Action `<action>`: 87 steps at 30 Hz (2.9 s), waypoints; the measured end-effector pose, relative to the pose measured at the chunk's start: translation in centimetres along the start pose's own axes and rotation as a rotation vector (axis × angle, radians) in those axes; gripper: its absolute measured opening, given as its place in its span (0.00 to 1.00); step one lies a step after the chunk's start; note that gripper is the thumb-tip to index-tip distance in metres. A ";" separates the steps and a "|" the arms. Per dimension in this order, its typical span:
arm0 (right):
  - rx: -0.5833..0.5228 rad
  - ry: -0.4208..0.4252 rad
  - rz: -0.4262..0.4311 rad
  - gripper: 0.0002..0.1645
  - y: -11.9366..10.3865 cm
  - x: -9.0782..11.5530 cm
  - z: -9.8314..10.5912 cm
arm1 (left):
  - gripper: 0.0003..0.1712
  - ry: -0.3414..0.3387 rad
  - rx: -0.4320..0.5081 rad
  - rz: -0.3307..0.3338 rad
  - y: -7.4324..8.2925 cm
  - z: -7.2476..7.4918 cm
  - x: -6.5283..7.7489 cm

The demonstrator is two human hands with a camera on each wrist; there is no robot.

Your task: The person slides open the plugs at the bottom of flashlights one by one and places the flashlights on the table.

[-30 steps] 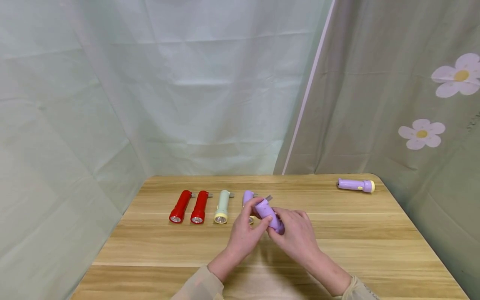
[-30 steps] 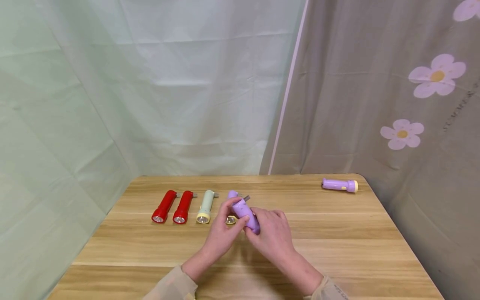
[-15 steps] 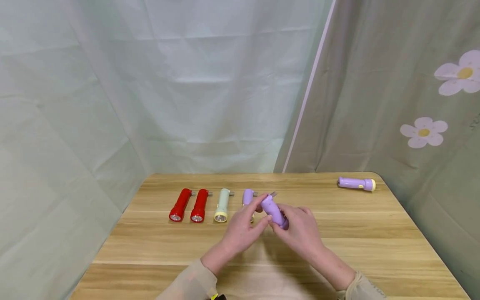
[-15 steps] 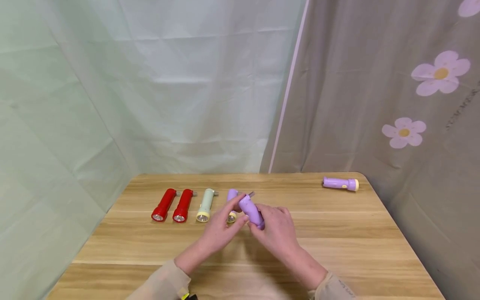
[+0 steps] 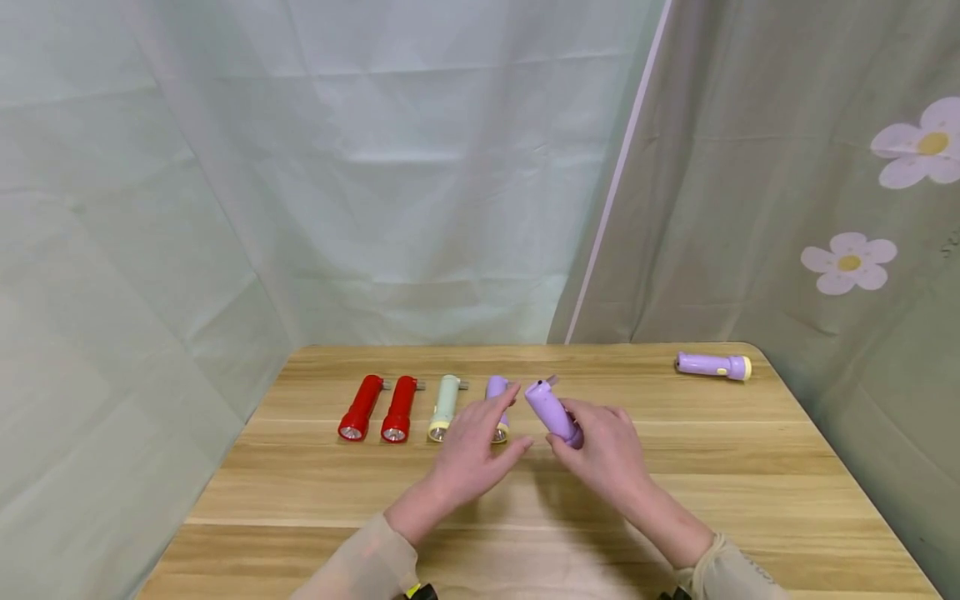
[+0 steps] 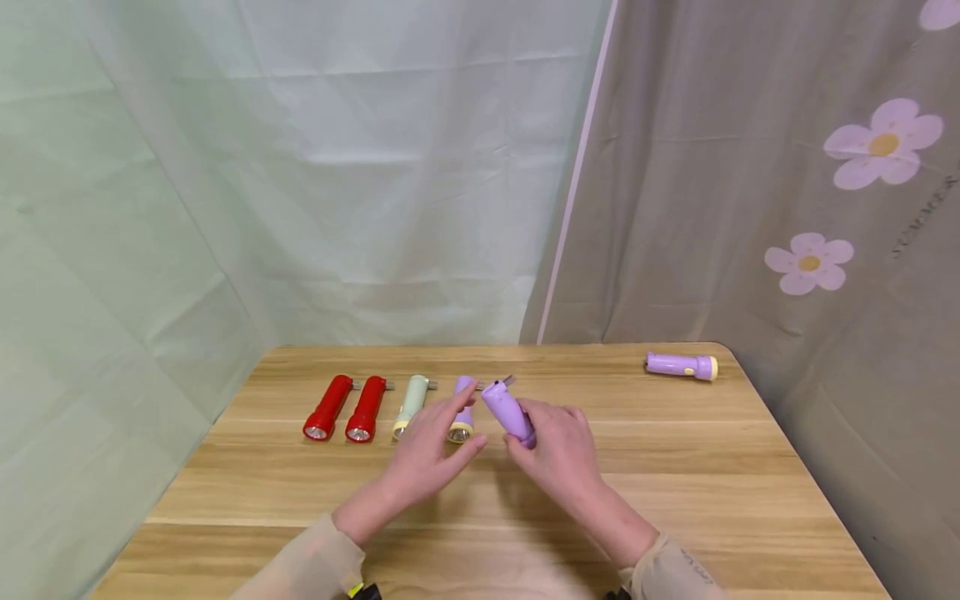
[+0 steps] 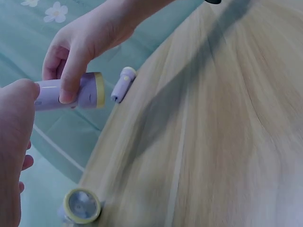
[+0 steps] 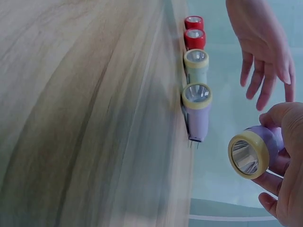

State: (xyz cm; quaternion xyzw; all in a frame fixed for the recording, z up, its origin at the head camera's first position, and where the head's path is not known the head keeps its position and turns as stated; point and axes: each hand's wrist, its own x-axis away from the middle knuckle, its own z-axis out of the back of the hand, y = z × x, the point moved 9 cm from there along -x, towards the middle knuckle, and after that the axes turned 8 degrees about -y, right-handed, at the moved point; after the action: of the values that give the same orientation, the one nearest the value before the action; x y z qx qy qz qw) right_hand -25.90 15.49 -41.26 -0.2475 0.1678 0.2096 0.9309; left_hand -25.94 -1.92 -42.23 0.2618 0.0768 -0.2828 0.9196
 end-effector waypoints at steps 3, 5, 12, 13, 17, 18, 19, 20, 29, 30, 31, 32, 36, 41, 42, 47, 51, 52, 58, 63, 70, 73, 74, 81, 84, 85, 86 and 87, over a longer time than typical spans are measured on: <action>-0.001 0.006 0.008 0.28 0.1 -0.1 0.2 | 0.45 -0.011 -0.048 -0.024 -0.2 0.0 0.4; -0.002 0.006 0.010 0.28 0.2 -0.2 0.2 | 0.45 -0.022 -0.080 -0.034 -0.3 0.1 0.7; 0.000 -0.029 -0.015 0.29 1.2 -0.6 0.1 | 0.45 -0.093 -0.211 -0.067 -0.8 -0.2 2.1; 0.002 -0.036 -0.020 0.29 1.3 -0.7 0.0 | 0.45 -0.101 -0.219 -0.076 -0.8 -0.2 2.3; 0.001 -0.058 -0.039 0.29 1.6 -1.2 0.0 | 0.44 -0.103 -0.246 -0.122 -0.8 -0.2 3.1; -0.003 -0.062 -0.043 0.29 1.6 -1.3 0.0 | 0.44 -0.099 -0.246 -0.134 -0.7 -0.2 3.2; -0.007 -0.067 -0.048 0.29 1.7 -1.5 0.0 | 0.44 -0.095 -0.246 -0.142 -0.7 -0.1 3.4; -0.012 -0.073 -0.053 0.28 1.7 -1.6 0.0 | 0.44 -0.094 -0.246 -0.148 -0.7 -0.1 3.5; -0.216 -0.232 -0.236 0.29 3.1 -2.5 -1.6 | 0.43 -0.159 -0.271 -0.185 -0.4 -0.6 4.5; -0.246 -0.246 -0.259 0.30 3.2 -2.6 -1.7 | 0.43 -0.159 -0.270 -0.193 -0.4 -0.6 4.5; -0.264 -0.256 -0.273 0.30 3.3 -2.7 -1.8 | 0.43 -0.160 -0.272 -0.200 -0.3 -0.6 4.6; -0.274 -0.264 -0.282 0.30 3.4 -2.8 -2.0 | 0.43 -0.159 -0.275 -0.207 -0.3 -0.6 4.7; -0.292 -0.279 -0.298 0.29 3.8 -3.4 -2.4 | 0.44 -0.155 -0.281 -0.242 -0.2 -1.1 5.1; -0.281 -0.304 -0.325 0.29 4.5 -3.9 -3.0 | 0.46 -0.155 -0.298 -0.268 -0.2 -1.7 5.4; -0.272 -0.310 -0.335 0.29 4.6 -4.0 -3.2 | 0.46 -0.154 -0.300 -0.268 -0.2 -1.8 5.4; -0.250 -0.347 -0.380 0.25 5.2 -4.4 -4.3 | 0.45 -0.144 -0.309 -0.241 0.0 -2.2 5.4; -0.254 -0.379 -0.423 0.24 5.7 -4.6 -5.4 | 0.44 -0.139 -0.314 -0.212 0.2 -2.6 5.3; -0.252 -0.388 -0.435 0.24 5.8 -4.6 -5.7 | 0.43 -0.144 -0.310 -0.203 0.2 -2.7 5.3; -0.218 -0.422 -0.471 0.24 6.5 -4.8 -6.9 | 0.41 -0.183 -0.276 -0.163 0.2 -3.5 5.4; -0.194 -0.432 -0.481 0.21 6.6 -5.2 -7.4 | 0.39 -0.191 -0.269 -0.177 0.3 -3.8 5.5; -0.191 -0.457 -0.510 0.23 6.6 -5.4 -8.1 | 0.39 -0.214 -0.264 -0.171 0.4 -4.1 5.6; -0.194 -0.460 -0.515 0.23 6.5 -5.4 -8.2 | 0.39 -0.217 -0.260 -0.170 0.3 -4.1 5.6; -0.198 -0.459 -0.517 0.23 6.5 -5.5 -8.2 | 0.39 -0.218 -0.258 -0.169 0.3 -4.2 5.6; -0.195 -0.471 -0.529 0.23 6.6 -5.7 -8.4 | 0.39 -0.234 -0.249 -0.157 0.2 -4.3 5.8; -0.167 -0.489 -0.532 0.23 6.6 -5.8 -8.6 | 0.39 -0.238 -0.245 -0.153 0.1 -4.3 5.8; -0.155 -0.495 -0.531 0.22 6.6 -5.9 -8.6 | 0.39 -0.238 -0.245 -0.153 0.1 -4.3 5.8; -0.146 -0.499 -0.527 0.22 6.5 -5.9 -8.7 | 0.39 -0.238 -0.246 -0.153 0.1 -4.2 5.8; -0.135 -0.504 -0.524 0.22 6.5 -6.0 -8.7 | 0.39 -0.237 -0.245 -0.154 0.1 -4.2 5.8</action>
State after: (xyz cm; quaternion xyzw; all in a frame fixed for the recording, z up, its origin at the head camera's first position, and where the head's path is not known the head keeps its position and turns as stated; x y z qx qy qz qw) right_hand -35.91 14.18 -48.48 -0.2836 -0.1502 0.0291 0.9466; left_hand -21.02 -2.40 -47.45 0.1060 0.0215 -0.3699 0.9228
